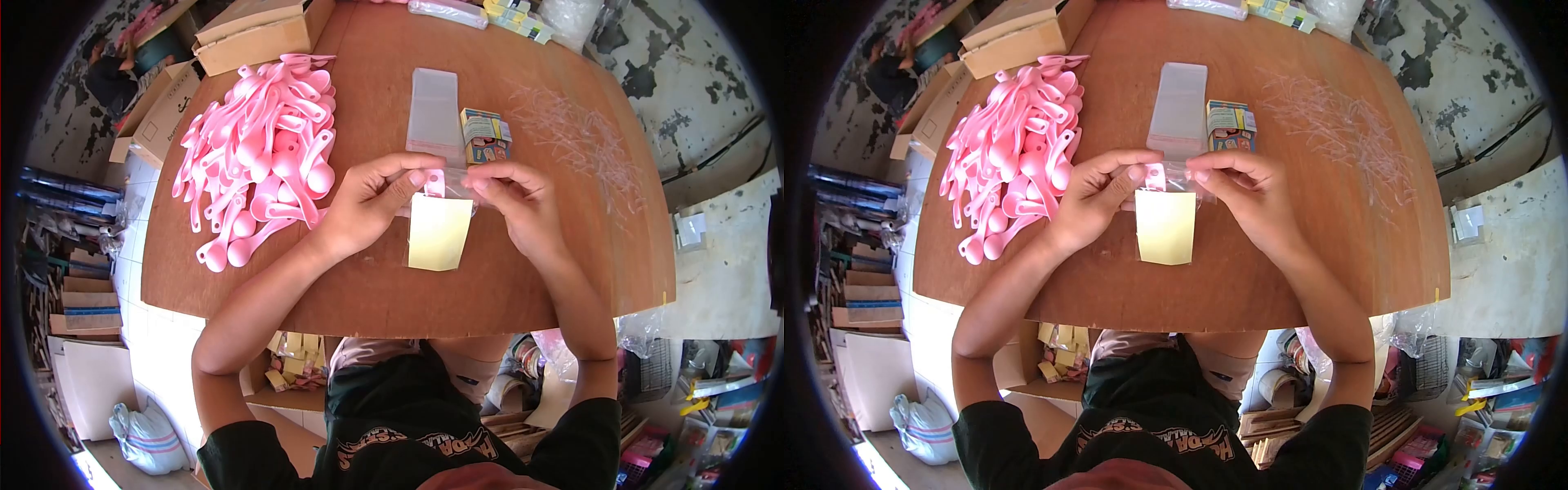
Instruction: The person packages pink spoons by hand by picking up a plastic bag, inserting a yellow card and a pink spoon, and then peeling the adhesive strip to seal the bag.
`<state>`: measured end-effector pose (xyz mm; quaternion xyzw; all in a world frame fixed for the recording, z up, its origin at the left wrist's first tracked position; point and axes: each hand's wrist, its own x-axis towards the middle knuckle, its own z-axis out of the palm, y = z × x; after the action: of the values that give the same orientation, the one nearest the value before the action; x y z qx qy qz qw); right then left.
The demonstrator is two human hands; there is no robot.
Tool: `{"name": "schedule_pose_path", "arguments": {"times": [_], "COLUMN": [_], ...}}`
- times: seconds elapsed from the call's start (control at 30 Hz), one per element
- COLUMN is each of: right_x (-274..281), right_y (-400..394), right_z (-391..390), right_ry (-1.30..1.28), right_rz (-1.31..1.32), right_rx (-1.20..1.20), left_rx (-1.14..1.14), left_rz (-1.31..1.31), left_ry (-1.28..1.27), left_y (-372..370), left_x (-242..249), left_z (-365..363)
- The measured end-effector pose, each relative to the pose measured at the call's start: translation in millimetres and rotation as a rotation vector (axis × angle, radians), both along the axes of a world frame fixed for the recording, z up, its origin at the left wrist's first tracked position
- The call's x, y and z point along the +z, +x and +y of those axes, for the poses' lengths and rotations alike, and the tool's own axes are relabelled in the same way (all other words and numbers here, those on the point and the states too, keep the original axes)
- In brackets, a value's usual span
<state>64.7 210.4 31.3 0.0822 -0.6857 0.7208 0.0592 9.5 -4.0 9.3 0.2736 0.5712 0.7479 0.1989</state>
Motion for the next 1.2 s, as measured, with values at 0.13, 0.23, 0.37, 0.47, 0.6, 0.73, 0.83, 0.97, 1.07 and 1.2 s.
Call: {"name": "schedule_pose_path", "arguments": {"times": [0.13, 0.23, 0.37, 0.47, 0.6, 0.73, 0.83, 0.97, 1.07, 1.2], "right_x": [-4, -3, -1, 0, 1, 0, 0, -4, -8, -14], "right_y": [-2, -2, -1, 0, 1, 2, 4, 5, 4, 3], "right_z": [7, 7, 7, 7, 6, 6, 5, -3, -5, -4], "right_ry": [0.074, 0.106, 0.179, 0.201, 0.211, 0.209, 0.238, 0.169, 0.196, 0.153], "right_rz": [0.095, 0.127, 0.161, 0.186, 0.198, 0.208, 0.238, 0.216, 0.234, 0.225], "right_rx": [0.063, 0.083, 0.083, 0.094, 0.11, 0.115, 0.12, 0.083, 0.052, 0.092], "left_rx": [-0.053, -0.004, 0.01, -0.041, -0.014, 0.001, -0.068, -0.001, -0.011, -0.066], "left_rz": [0.018, 0.1, 0.116, 0.076, 0.145, 0.1, -0.03, 0.076, 0.342, 0.166], "left_ry": [-0.055, -0.032, -0.03, -0.071, -0.032, -0.017, 0.089, -0.055, -0.034, -0.036], "left_y": [-2, -1, -1, -1, -2, -2, -1, 0, -7, -6], "left_x": [4, 0, -1, 2, -4, -4, -1, 1, -8, 1], "left_z": [-5, -5, -5, -8, -5, -6, -8, -6, -1, -4]}}
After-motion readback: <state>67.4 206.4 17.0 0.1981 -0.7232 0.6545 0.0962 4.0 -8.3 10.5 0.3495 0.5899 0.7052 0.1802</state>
